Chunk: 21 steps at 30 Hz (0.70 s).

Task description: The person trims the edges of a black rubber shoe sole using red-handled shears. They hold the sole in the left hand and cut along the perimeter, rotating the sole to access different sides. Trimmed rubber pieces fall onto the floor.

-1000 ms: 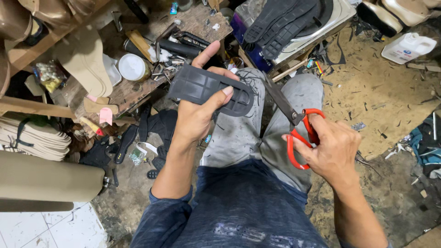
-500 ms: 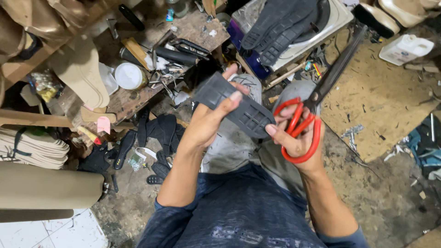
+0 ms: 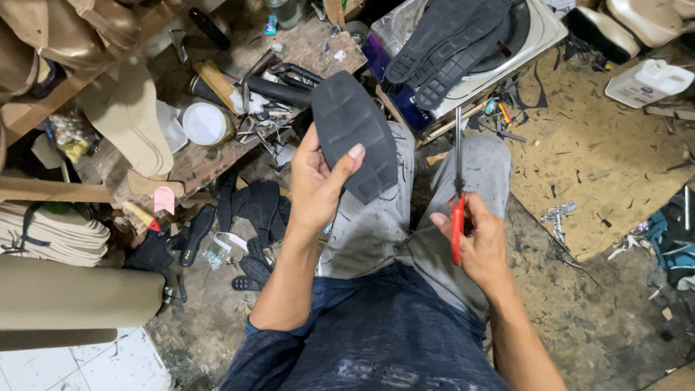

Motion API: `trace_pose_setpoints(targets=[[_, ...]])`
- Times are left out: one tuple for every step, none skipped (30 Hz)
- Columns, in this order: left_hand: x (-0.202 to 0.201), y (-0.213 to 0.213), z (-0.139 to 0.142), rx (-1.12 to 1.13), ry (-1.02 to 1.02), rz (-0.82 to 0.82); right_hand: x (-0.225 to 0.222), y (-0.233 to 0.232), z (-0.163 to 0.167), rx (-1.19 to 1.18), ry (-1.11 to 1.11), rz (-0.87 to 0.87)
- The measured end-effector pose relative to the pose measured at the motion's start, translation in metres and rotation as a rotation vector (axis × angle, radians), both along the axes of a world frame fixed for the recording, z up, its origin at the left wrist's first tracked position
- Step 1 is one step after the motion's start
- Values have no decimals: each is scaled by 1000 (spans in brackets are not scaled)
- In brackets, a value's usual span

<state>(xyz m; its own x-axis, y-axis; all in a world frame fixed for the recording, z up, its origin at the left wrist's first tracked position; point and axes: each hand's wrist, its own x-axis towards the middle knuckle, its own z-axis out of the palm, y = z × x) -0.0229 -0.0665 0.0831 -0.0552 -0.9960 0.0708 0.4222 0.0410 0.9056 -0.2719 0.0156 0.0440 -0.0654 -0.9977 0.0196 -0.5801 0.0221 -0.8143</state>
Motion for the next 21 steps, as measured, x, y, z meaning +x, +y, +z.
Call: trace_pose_setpoints(targets=[[-1,0,0,-2,-23,-17,-1,-1,4,22,105,-3],[-1,-1,0,4,-31,-27,-3,-2,9,42,210,-6],[-2,-1,1,11,-39,-37,-2,-3,13,-38,269,6],[-3,0,1,19,-47,-47,0,-3,16,-119,329,19],[-5,0,1,6,-60,-58,1,-5,18,-201,388,33],[-7,0,1,-8,-73,-66,2,-7,20,-206,377,28],[-7,0,2,-23,-87,-74,2,-8,19,-212,366,25],[-6,0,2,-27,-74,-47,0,-9,17,-215,356,24],[-1,-1,1,-32,-61,-18,-2,-10,12,-176,302,-12],[4,-2,0,-35,-47,11,-5,-11,6,-135,248,-46],[13,-3,-1,11,9,34,-10,-12,-2,-91,195,-76],[26,-2,-5,60,65,60,-15,-13,-12,-86,94,-80],[40,-1,-10,109,121,88,-20,-13,-22,-78,-8,-84],[52,3,-19,132,84,113,-25,-12,-32,-67,-108,-89],[63,6,-30,154,48,137,-29,-11,-43,-20,-230,-112],[74,7,-44,170,11,159,-32,-11,-53,23,-353,-134],[83,9,-60,229,-74,189,-34,-10,-62,69,-476,-157],[89,11,-79,290,-158,217,-35,-7,-69,53,-537,-155],[96,10,-99,346,-242,243,-36,-5,-75,32,-600,-155],[102,9,-118,378,-264,242,-36,-4,-79,12,-662,-158],[105,9,-138,414,-284,236,-36,-4,-82,11,-688,-186]])
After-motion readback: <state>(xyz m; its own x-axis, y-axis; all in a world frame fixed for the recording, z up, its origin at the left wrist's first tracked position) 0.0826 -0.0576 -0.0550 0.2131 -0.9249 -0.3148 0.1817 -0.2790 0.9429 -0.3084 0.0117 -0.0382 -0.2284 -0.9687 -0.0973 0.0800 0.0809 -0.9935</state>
